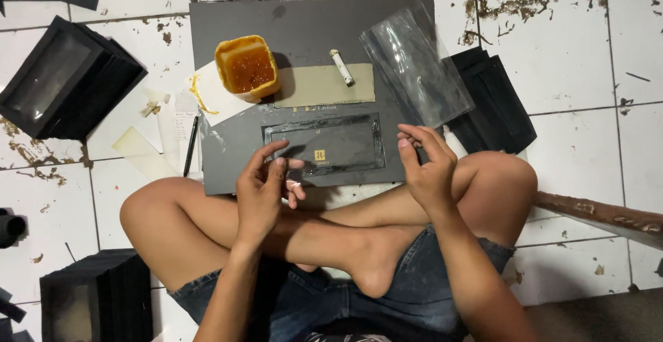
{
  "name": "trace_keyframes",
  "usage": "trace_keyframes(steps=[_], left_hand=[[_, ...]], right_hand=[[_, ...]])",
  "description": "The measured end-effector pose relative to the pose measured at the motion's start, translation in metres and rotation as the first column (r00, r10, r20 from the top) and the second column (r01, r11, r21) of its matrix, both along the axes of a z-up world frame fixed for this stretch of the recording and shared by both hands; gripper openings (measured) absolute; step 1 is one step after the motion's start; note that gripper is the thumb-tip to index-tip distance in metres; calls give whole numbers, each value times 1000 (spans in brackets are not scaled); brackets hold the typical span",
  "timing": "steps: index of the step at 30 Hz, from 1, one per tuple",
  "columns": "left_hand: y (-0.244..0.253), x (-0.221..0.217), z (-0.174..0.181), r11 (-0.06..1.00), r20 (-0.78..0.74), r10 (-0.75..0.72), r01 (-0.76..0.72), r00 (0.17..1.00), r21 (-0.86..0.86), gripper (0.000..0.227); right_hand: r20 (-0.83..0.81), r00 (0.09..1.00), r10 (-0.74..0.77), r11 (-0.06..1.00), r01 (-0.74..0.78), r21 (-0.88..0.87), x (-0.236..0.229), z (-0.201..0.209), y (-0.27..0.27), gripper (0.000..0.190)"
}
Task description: The person sits on the floor and assembles picture frames by applying a brown adhesive to the edges of a black frame using a small stick. They then place a clear plastic sheet over the adhesive and press it down to secure it. The person repeats this process for multiple frames.
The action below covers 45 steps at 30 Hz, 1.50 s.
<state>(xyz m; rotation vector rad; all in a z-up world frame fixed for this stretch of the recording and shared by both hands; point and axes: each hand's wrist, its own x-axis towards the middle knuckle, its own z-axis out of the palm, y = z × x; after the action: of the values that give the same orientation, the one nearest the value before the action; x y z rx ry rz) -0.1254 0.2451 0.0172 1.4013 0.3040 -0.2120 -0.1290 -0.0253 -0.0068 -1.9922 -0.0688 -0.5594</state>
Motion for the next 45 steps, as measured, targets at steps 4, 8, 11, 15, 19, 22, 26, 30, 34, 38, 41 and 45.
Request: trace_keyframes(steps=[4,8,11,15,19,22,26,30,34,38,41,45], left_hand=[[-3,4,1,1000,-19,1,-2,1000,-2,31],[-3,4,-3,1000,-28,9,-9,1000,-2,32],[-3,4,-3,1000,-33,18,-18,999,2,32],[-3,5,-4,1000,-33,24,-24,999,13,31],[-1,5,-7,1000,-21,20,-20,1000,5,31],[-1,5,-8,1000,-17,14,-14,1000,-8,31],[-2,6,-6,1000,-20,13,-13,1000,11,31],[-2,7,-7,1000,-22,13,-13,1000,7,31],[-2,7,-4,1000,-21,0,1,1000,12,31],[-3,7,-1,999,-12,-15,16,1000,42,34],[-4,8,4,997,-8,-28,29,1000,65,35],[-2,8,7,994,5,-47,46,999,102,36]], right_hand=[[-10,1000,-2,1000,2,5,1,-2,0,17],[-18,1000,-8,1000,8,-3,0,-5,-2,17],[-9,1000,-7,1000,7,-16,0,-4,-1,17],[2,1000,-6,1000,6,-29,0,-4,0,16],[14,1000,-5,999,5,-43,-1,-10,1,16],[11,1000,-4,999,4,-37,-2,-11,1,16],[41,999,-1,998,4,-69,0,-9,4,17],[42,999,-3,991,9,-135,-1,-6,7,20],[63,997,44,978,-30,-207,4,-5,8,21],[26,996,90,952,-78,-297,7,-7,7,19],[8,994,108,934,-99,-343,8,-10,5,19],[-14,994,113,930,-110,-352,6,-14,4,20]])
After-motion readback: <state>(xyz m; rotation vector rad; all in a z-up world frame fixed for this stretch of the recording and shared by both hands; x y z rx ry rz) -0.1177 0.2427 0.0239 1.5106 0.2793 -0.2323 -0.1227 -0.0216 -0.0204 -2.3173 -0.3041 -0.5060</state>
